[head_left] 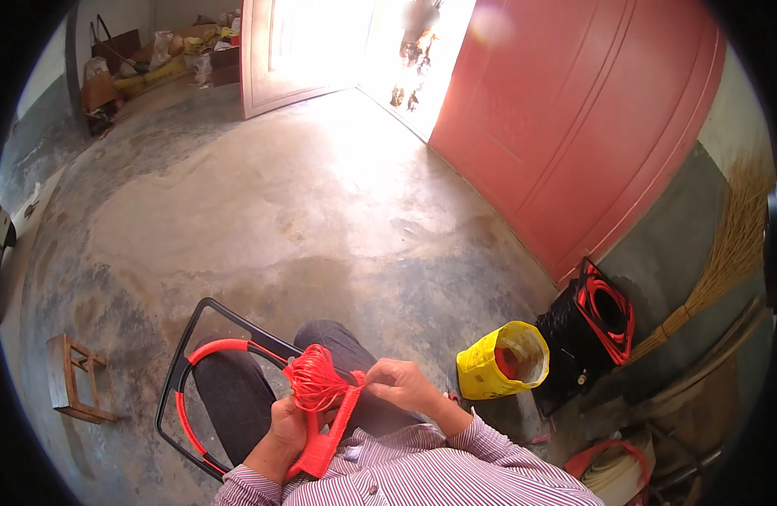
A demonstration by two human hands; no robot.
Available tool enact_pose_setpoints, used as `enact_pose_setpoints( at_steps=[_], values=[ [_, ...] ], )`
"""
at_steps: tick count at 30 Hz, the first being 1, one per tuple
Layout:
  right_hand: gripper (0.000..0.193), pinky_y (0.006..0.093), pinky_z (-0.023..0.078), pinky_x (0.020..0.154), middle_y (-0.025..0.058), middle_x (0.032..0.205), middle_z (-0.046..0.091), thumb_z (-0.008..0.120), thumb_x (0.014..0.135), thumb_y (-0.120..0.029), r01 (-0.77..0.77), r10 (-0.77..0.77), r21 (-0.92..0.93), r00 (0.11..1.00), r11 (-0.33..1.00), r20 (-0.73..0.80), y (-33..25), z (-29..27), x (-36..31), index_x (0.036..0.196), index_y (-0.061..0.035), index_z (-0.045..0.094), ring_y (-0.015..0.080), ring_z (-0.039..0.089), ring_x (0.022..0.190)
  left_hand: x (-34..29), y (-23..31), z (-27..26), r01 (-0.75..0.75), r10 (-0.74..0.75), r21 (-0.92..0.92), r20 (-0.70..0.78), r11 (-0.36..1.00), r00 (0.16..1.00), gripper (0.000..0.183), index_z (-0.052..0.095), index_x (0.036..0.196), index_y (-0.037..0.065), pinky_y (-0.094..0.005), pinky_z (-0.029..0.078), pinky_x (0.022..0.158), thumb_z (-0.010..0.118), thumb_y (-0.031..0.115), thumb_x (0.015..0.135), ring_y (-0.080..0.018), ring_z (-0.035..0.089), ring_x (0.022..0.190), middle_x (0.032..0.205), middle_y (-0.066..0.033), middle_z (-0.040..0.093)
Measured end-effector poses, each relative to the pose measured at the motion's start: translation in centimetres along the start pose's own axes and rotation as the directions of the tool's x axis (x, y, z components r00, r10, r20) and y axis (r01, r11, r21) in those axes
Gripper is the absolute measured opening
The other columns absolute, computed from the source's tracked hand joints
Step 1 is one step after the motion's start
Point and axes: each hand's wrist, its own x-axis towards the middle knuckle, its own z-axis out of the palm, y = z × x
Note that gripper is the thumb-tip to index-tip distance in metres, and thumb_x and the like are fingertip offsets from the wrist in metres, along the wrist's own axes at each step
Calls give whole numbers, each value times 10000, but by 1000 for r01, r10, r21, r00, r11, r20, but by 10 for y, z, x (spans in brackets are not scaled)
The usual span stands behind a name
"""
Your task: Tying red nylon string around a red plastic hoop for manual assembly.
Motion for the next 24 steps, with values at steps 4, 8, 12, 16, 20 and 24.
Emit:
enact_pose_setpoints(
  at_steps=[4,8,12,16,20,24],
  values=[
    [100,228,507,667,15,786,624,637,862,-2,-122,165,337,981,934,-103,14,10,0,962,-7,635,79,621,754,0,-3,-4,5,-4,-47,26,999,1000,504,522,1304,41,-497,469,993,509,350,906,-330,591,1157,1273,-155,602],
    [93,234,520,685,37,905,638,635,888,-28,-115,158,193,961,974,-227,-2,9,12,976,-1,625,93,631,773,-2,-1,0,11,-10,-17,25,1000,1000,504,529,1301,33,-492,463,1001,515,348,908,-324,588,1164,1276,-159,600],
    [145,250,536,715,54,972,659,635,905,-63,-237,274,227,950,945,-149,4,13,21,1034,-1,612,104,646,823,-2,1,8,39,-35,-62,64,997,997,506,546,1285,15,-482,455,1012,524,353,909,-320,587,1167,1288,-175,592],
    [277,276,534,809,74,1033,670,615,930,-99,-328,335,277,942,903,25,12,19,18,1183,-3,558,132,652,920,-1,-1,5,43,-40,-77,43,996,998,526,548,1287,10,-470,451,1015,536,367,901,-323,582,1173,1304,-180,582],
    [346,288,509,902,109,1113,643,588,940,-90,-296,285,286,955,911,82,3,17,17,1262,10,510,163,622,1034,0,1,6,62,-56,-83,81,995,995,535,545,1293,14,-465,440,1025,542,375,899,-324,573,1184,1308,-176,580],
    [359,290,503,918,125,1163,619,572,941,-75,-278,253,330,960,902,118,13,20,14,1278,16,492,176,600,1082,-3,4,15,53,-49,-43,80,998,996,557,543,1301,21,-465,421,1043,561,387,881,-327,565,1191,1313,-172,577]
  ],
)
